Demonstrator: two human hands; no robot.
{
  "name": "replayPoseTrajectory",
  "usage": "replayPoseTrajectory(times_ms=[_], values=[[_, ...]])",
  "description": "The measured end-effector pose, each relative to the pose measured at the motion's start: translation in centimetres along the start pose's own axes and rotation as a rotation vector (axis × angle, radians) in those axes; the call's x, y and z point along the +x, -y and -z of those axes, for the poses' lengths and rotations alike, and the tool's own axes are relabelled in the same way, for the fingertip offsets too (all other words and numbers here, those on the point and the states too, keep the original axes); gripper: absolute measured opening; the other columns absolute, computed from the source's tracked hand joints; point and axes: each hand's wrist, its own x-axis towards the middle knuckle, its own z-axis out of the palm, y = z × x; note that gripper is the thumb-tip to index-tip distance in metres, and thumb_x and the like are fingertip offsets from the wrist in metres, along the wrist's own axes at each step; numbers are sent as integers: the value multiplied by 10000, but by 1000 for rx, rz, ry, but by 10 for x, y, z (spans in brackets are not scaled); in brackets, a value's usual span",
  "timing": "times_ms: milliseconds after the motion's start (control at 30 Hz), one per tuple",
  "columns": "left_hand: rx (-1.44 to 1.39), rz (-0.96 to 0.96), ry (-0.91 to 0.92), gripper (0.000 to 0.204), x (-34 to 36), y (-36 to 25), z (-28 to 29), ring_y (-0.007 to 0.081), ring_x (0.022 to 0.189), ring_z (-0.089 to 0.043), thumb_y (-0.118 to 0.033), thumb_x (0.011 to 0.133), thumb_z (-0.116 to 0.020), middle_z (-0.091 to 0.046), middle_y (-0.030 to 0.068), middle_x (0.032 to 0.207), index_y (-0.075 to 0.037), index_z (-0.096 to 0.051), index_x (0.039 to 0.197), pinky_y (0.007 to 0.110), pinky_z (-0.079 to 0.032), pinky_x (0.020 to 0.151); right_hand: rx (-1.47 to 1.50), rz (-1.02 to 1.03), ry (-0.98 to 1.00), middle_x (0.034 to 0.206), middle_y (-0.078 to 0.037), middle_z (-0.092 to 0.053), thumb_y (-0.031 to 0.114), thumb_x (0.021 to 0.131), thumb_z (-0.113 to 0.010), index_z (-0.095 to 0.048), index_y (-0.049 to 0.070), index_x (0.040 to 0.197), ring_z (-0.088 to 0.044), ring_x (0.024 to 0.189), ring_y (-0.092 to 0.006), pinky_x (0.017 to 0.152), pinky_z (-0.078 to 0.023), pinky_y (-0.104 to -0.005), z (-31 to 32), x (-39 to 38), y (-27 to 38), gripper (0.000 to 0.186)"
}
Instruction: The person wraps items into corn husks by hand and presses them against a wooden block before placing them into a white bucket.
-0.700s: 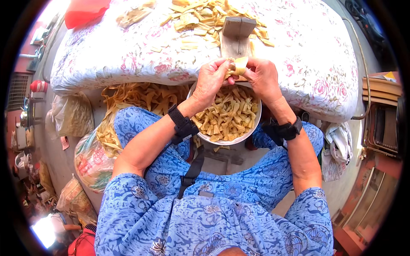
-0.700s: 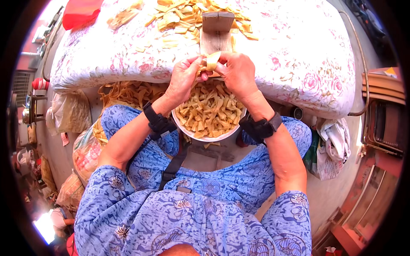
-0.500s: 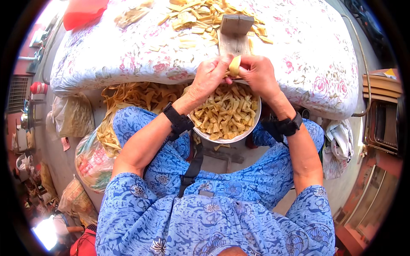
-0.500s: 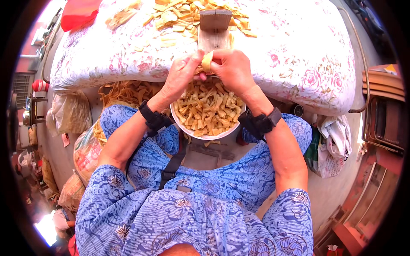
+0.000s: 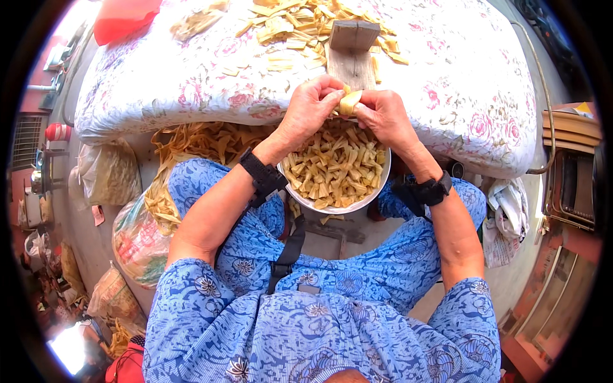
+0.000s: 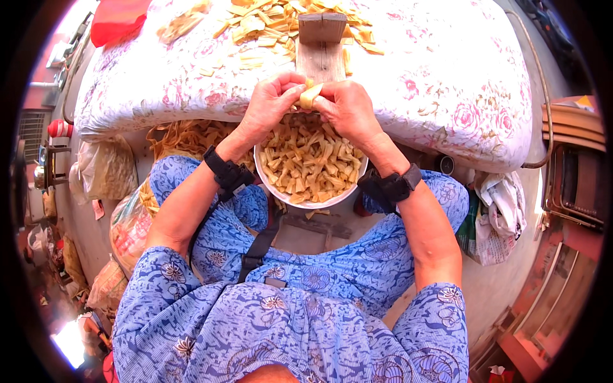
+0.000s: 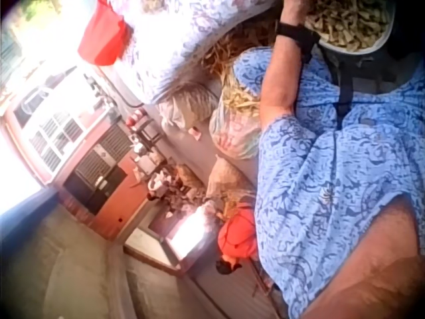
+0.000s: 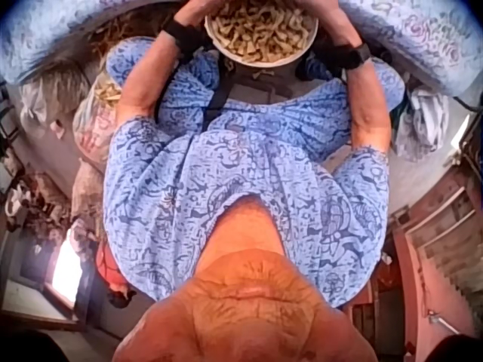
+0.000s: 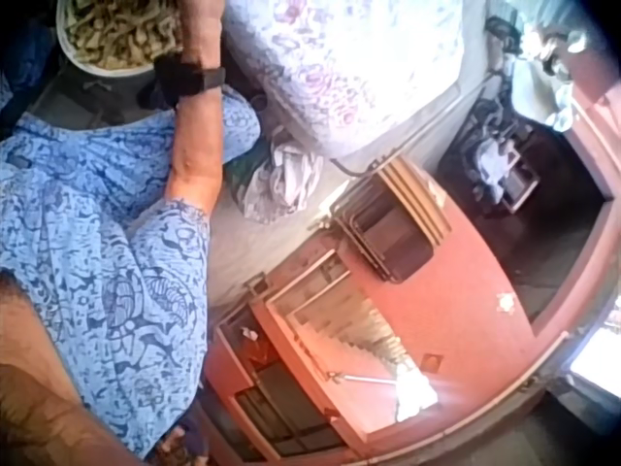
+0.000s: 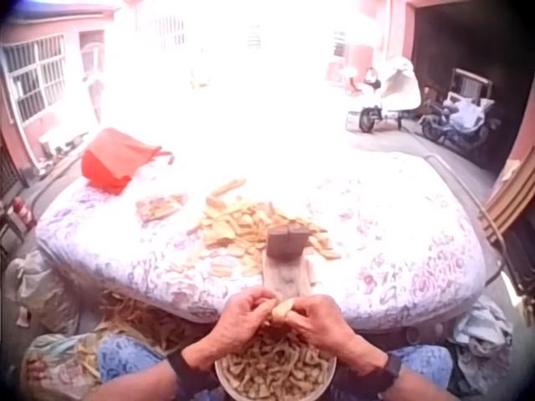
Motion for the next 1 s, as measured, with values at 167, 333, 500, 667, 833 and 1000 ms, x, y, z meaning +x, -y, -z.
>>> replayPoseTrajectory(times_ms=[167,333,500,667,833,1000], values=[[263,-102,-31,161,0,-12,-3,78,736,-576,-97,869,-511,-625,61,817,11,-494,987,203,-464,649,222,-17,-97,525,-65,-556,197,732,-626,-673,31,800,-510,492,-67,475,-416,-255,-11,1,-9,185],[336,-164,-153,260,-4,-15,-14,182,635,-595,-138,795,-589,-607,118,672,4,-448,961,287,-466,582,-100,186,-300,569,-113,-569,149,715,-617,-636,43,744,-562,509,-207,486,-426,-313,-22,0,-7,112],[395,-96,-178,279,-6,-21,-12,189,619,-589,-129,775,-599,-602,121,661,3,-433,957,306,-464,571,-202,251,-321,602,-150,-562,120,710,-594,-598,43,716,-559,547,-292,483,-424,-349,-26,-3,0,77],[-161,108,-48,201,-4,-16,1,72,610,-514,-183,849,-566,-581,36,743,-50,-490,980,190,-403,506,111,214,-254,512,-52,-527,74,719,-593,-632,31,783,-501,463,-105,443,-388,-268,-21,-12,20,87],[-573,255,-18,190,-5,-29,-11,17,510,-375,-203,848,-585,-520,-19,706,-28,-530,896,161,-296,399,768,-75,-276,562,58,-492,53,769,-610,-636,-20,808,-365,469,-1,423,-271,-163,-4,5,10,87],[-231,179,51,217,-13,-27,-4,5,540,-370,-218,876,-540,-491,-66,664,-24,-598,956,147,-295,473,941,-137,-291,582,55,-498,73,767,-640,-643,-9,851,-330,455,-14,422,-245,-168,14,15,-13,118]])
